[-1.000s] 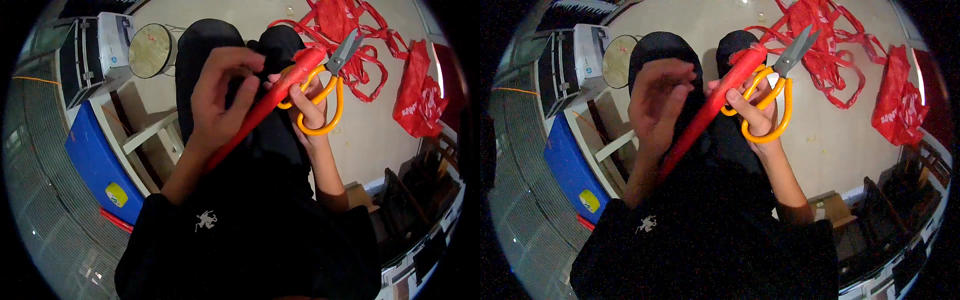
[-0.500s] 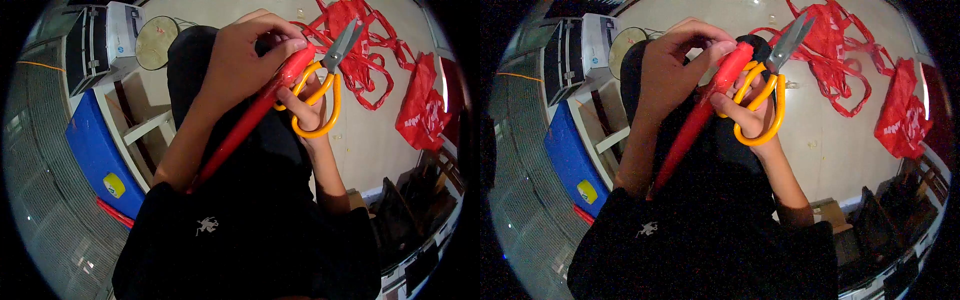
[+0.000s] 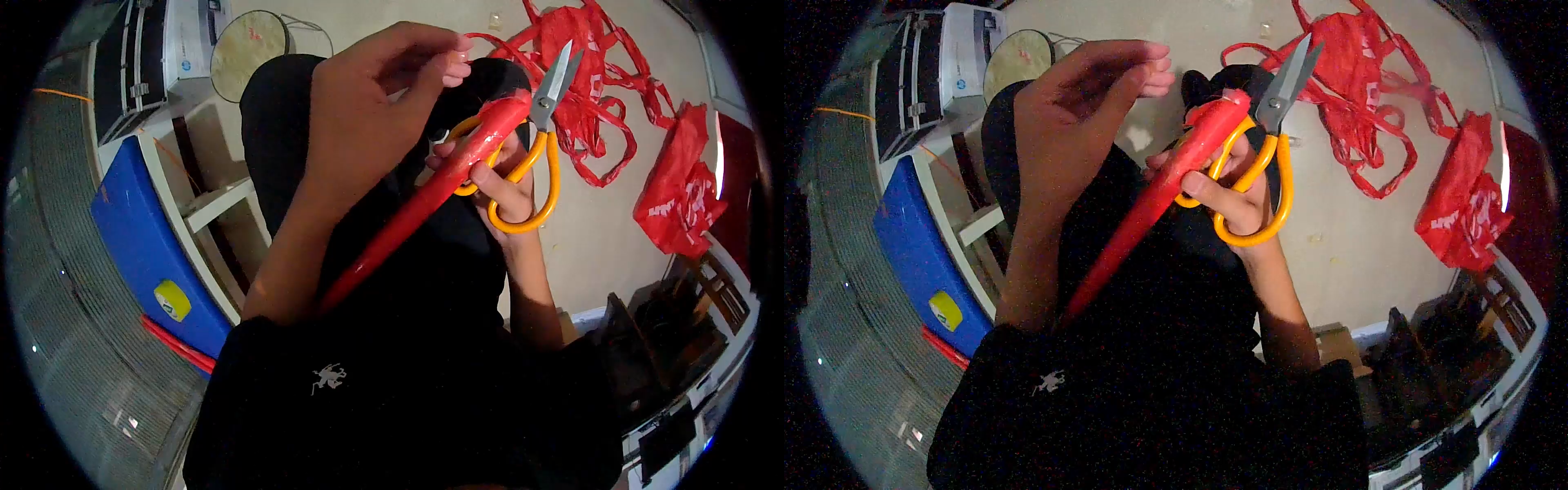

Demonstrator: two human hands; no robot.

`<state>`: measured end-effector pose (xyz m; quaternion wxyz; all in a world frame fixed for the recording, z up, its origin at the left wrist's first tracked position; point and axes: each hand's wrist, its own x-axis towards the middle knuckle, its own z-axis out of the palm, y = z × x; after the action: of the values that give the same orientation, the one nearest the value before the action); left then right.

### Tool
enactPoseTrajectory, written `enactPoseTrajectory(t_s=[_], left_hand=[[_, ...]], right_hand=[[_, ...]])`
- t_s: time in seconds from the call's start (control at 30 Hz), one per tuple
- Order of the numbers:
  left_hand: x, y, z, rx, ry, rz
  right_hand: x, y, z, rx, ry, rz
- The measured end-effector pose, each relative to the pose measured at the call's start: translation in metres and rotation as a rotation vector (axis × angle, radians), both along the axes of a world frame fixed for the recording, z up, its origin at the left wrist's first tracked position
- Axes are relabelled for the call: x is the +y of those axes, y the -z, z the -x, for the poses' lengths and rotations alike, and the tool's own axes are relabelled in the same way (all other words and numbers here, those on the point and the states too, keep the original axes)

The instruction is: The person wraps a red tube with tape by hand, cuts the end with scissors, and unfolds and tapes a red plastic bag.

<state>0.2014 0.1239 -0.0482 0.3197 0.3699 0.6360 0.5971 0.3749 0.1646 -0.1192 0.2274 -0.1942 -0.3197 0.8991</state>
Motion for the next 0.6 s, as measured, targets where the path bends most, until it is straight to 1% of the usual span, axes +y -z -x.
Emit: enactPoseTrajectory(t_s=[0.07,0.13,0.17,0.2,0.27,0.3,0.37,0.4,0.47,0.5,0.57,0.6], left_hand=[[-0.001,-0.006,0.003,0.015,-0.013,-0.015],[-0.001,-0.021,0.005,0.105,-0.020,0.163],[-0.001,-0.026,0.003,0.101,-0.025,0.163],[-0.001,-0.030,0.000,0.051,-0.125,0.277],[0.001,-0.035,-0.002,-0.011,-0.230,0.392],[-0.002,-0.038,0.001,-0.010,-0.163,0.188],[0.000,-0.041,-0.001,-0.015,-0.114,-0.011],[0.002,-0.042,-0.005,-0.048,-0.249,0.026],[-0.007,-0.037,0.000,-0.090,-0.391,0.065],[-0.021,-0.029,0.008,0.077,-0.198,0.074],[-0.033,-0.029,0.011,0.238,-0.008,0.083],[-0.038,-0.036,0.008,0.166,0.052,0.178]], right_hand=[[0.002,0.003,0.004,0.006,-0.023,0.000],[0.008,0.006,0.008,0.017,-0.038,-0.008],[0.011,0.006,0.011,0.071,-0.077,0.010],[0.013,0.006,0.013,0.123,-0.115,0.029],[0.012,0.004,0.017,0.123,-0.124,0.029],[0.010,0.002,0.019,0.121,-0.133,0.026],[0.008,-0.004,0.023,0.112,-0.161,0.021],[0.009,-0.008,0.025,0.105,-0.180,0.021],[0.012,-0.017,0.029,0.084,-0.233,-0.018],[0.011,-0.018,0.030,0.087,-0.243,-0.022],[0.010,-0.020,0.032,0.094,-0.262,-0.031],[0.004,-0.014,0.027,0.028,-0.233,-0.050]])
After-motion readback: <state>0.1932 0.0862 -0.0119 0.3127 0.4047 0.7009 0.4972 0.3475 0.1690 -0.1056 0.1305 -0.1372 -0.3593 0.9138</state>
